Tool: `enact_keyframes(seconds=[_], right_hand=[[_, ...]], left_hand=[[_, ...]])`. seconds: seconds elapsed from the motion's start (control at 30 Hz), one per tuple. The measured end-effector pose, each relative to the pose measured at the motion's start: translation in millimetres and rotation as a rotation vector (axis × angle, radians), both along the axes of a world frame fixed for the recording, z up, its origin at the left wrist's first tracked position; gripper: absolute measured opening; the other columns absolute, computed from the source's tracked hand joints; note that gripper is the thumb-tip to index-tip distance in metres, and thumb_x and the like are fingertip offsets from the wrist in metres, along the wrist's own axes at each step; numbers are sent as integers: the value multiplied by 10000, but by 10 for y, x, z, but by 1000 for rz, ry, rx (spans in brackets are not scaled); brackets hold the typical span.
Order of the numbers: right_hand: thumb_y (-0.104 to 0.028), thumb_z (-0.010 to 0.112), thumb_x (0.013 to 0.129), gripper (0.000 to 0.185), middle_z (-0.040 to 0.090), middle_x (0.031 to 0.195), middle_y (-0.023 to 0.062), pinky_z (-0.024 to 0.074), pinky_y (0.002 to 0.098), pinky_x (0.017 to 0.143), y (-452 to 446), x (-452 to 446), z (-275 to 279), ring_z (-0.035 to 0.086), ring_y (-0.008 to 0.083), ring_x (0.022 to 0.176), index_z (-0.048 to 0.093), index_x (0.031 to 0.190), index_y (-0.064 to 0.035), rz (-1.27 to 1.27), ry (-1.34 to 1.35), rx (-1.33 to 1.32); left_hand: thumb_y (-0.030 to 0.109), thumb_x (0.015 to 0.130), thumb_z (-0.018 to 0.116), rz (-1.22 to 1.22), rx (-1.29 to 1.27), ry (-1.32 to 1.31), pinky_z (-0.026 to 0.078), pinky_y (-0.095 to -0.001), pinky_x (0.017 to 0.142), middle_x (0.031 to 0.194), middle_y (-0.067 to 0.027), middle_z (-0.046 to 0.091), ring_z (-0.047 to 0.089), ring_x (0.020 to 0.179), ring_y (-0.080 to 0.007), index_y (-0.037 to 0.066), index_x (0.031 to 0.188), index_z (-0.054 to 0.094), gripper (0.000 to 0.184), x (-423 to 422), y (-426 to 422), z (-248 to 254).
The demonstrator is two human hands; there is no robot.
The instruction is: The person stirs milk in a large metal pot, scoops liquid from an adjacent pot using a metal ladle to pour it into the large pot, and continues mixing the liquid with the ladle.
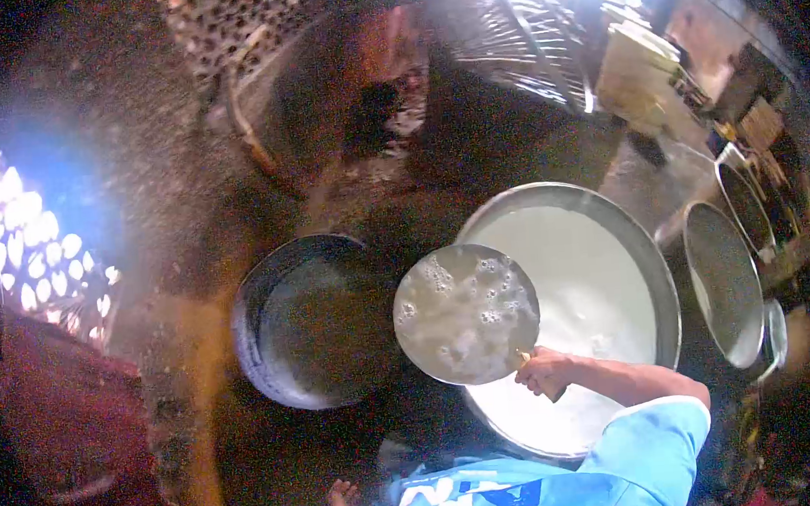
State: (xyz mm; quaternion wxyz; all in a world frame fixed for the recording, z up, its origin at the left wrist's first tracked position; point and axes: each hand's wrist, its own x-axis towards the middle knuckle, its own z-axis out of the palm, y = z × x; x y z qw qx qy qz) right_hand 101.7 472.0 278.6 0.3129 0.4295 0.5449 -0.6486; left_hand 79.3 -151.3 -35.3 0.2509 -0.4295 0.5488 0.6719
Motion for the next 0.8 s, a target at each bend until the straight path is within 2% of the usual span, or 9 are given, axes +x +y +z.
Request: enact_keyframes(seconds=[0.03, 0.13, 0.23, 0.37, 0.4, 0.43, 0.53, 0.63, 0.8], right_hand=[[-47, 654, 743, 137, 512, 587, 69, 442, 315, 422, 134, 228, -91, 517, 170, 461, 525, 740, -3, -21, 2, 33], [-65, 656, 742, 139, 521, 580, 85, 460, 327, 427, 449, 868, -405, 530, 190, 450, 537, 738, 7, -115, -7, 63], [-76, 655, 748, 136, 520, 574, 88, 465, 339, 432, 621, 1379, -776, 526, 197, 442, 553, 748, 14, -214, 22, 90], [-110, 641, 771, 135, 534, 606, 97, 474, 355, 449, 732, 1960, -1449, 546, 207, 477, 567, 755, 2, -465, 292, -170], [-118, 641, 763, 131, 544, 636, 96, 479, 357, 458, 760, 2035, -1846, 556, 204, 508, 569, 758, -9, -513, 279, -180], [-133, 631, 765, 140, 549, 655, 92, 484, 350, 458, 696, 2035, -1793, 553, 194, 519, 562, 758, -11, -490, 284, -84], [28, 558, 755, 63, 527, 636, 67, 461, 322, 414, 513, 1985, -1936, 510, 159, 474, 526, 741, -24, -702, 243, -106], [27, 562, 767, 79, 512, 604, 64, 463, 311, 390, 371, 1909, -1992, 504, 139, 464, 516, 726, -22, -792, 181, -29], [34, 564, 740, 78, 501, 603, 58, 461, 302, 378, 225, 1825, -2050, 505, 138, 453, 507, 748, -19, -959, 167, -81]], left_hand=[[402, 819, 555, -72, -98, 83, 463, -423, 668, 930, -42, 614, 588, 801, -237, 164, 1045, 560, 328, 53, 113, 67], [408, 808, 558, -150, -190, -14, 451, -411, 685, 902, -45, 605, 584, 791, -234, 162, 1075, 547, 363, -12, 390, 211], [297, 857, 502, -149, -166, -1, 448, -429, 718, 942, -65, 612, 594, 796, -221, 108, 1165, 517, 361, -44, 530, 402], [290, 871, 474, -218, -249, -33, 452, -426, 723, 957, -71, 615, 594, 780, -229, 117, 1158, 519, 338, -159, 809, 827], [288, 876, 467, -226, -287, -18, 453, -425, 707, 947, -69, 619, 597, 769, -224, 121, 1151, 521, 325, -195, 818, 803], [289, 873, 473, -233, -250, 2, 450, -421, 692, 944, -67, 618, 599, 763, -219, 121, 1149, 520, 326, -231, 802, 832], [277, 877, 457, -286, -339, 9, 448, -379, 652, 893, -54, 627, 603, 731, -206, 123, 1132, 533, 308, -365, 919, 949], [264, 876, 453, -307, -398, 29, 442, -360, 624, 878, -50, 624, 601, 720, -200, 119, 1127, 540, 302, -446, 1095, 1088], [272, 879, 459, -387, -438, 34, 447, -364, 633, 904, -51, 619, 597, 724, -199, 118, 1129, 547, 307, -494, 1415, 1350]])
